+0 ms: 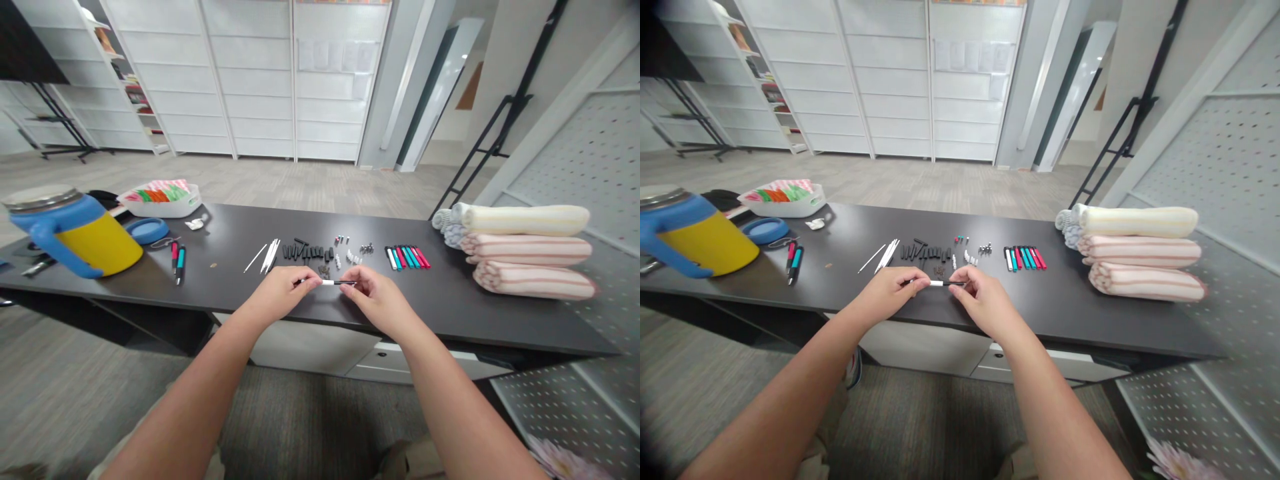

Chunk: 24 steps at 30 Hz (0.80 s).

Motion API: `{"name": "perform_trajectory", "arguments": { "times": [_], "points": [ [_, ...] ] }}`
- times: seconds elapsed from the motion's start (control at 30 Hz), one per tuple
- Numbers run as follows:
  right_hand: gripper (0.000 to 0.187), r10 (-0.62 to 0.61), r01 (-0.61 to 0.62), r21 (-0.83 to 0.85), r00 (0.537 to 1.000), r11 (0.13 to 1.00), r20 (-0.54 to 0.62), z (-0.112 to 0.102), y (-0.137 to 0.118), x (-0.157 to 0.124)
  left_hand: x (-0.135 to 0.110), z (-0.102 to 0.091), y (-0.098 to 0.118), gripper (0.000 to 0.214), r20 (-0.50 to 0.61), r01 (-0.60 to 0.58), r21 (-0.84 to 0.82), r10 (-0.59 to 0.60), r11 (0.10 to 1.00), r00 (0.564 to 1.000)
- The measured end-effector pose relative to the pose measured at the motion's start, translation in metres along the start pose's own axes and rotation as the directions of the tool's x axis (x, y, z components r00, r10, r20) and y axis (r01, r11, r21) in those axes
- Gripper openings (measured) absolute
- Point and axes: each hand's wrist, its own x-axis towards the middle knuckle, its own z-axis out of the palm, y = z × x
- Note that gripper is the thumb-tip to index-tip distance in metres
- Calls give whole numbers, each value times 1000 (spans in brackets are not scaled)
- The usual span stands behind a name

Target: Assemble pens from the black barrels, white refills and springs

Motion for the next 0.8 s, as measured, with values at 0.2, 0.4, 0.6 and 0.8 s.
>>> {"name": "perform_trajectory", "arguments": {
  "times": [0.2,0.4,0.6,0.8],
  "points": [
    [31,-46,48,-89,999,995,23,-1,-6,-1,-1,2,1,30,-11,-16,-2,16,1000,1000],
    [29,-10,10,30,1000,999,-3,-4,-3,-1,0,1,1,30,8,-1,-47,1,999,1000],
    [26,-5,10,129,999,992,-35,-1,2,-1,0,0,2,46,30,45,5,-45,999,999],
    [33,74,-39,257,989,966,-126,-2,7,-2,5,0,-3,55,48,188,-104,-184,977,982]
  ]
}}
